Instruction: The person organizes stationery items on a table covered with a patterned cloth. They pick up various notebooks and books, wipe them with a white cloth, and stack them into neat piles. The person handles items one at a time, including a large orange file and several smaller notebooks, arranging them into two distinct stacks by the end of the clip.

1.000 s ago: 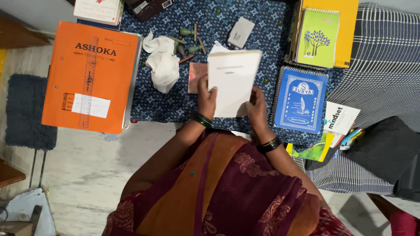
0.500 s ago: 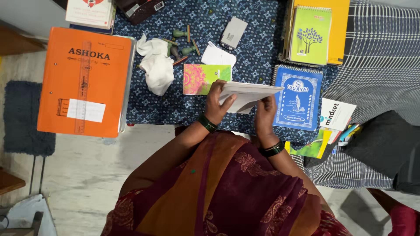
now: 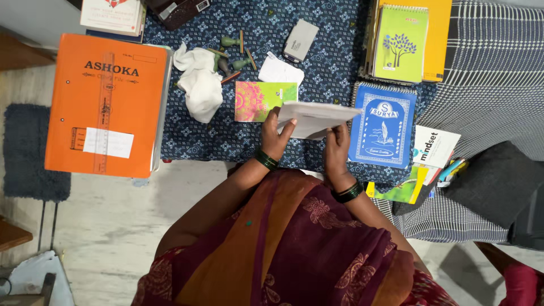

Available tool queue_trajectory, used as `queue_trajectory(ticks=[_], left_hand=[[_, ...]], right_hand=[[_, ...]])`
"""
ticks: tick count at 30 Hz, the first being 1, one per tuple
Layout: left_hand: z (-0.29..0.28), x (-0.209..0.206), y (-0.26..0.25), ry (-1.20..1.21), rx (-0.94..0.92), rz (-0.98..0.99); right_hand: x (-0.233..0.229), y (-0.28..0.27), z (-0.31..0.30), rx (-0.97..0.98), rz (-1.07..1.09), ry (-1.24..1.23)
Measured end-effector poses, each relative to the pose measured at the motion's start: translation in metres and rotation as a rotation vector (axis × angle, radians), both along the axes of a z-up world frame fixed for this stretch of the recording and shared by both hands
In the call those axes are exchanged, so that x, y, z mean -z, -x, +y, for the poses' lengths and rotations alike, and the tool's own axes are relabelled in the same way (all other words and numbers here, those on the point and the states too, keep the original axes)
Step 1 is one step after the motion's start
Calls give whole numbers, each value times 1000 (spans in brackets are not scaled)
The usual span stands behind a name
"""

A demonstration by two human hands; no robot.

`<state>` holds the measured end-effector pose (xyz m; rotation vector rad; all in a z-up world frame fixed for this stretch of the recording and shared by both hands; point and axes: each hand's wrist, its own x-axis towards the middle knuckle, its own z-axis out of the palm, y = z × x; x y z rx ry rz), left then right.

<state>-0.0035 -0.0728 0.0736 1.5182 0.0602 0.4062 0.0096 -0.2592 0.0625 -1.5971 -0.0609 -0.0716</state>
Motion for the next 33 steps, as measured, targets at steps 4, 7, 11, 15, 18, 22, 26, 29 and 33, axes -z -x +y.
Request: queue_trajectory(ticks=[4, 7, 11, 15, 18, 22, 26, 29, 33], left_hand=[[-1, 3, -4, -23, -1, 139], [-7, 6, -4, -62, -25, 171], [-15, 7, -10, -126, -16, 170], [-28, 13, -15, -261, -25, 186], [-37, 15, -14, -231, 26, 228], [-51, 16, -10, -299, 78, 262], [-69, 19, -11, -423, 156, 383], [-86, 22, -12, -484, 226, 455], [-106, 28, -17, -539, 319, 517]], right_hand=[[-8, 0, -1, -2, 38, 200], [-12, 1, 1, 8, 5, 186], [-28, 0, -3, 43, 37, 173], [-36, 0, -13, 70, -24, 187], [-33, 4, -24, 94, 8, 191], [-25, 8, -43, 149, 50, 235], [-19, 13, -66, 212, 39, 342], [-15, 15, -84, 255, 44, 431], [-13, 16, -109, 302, 107, 568]])
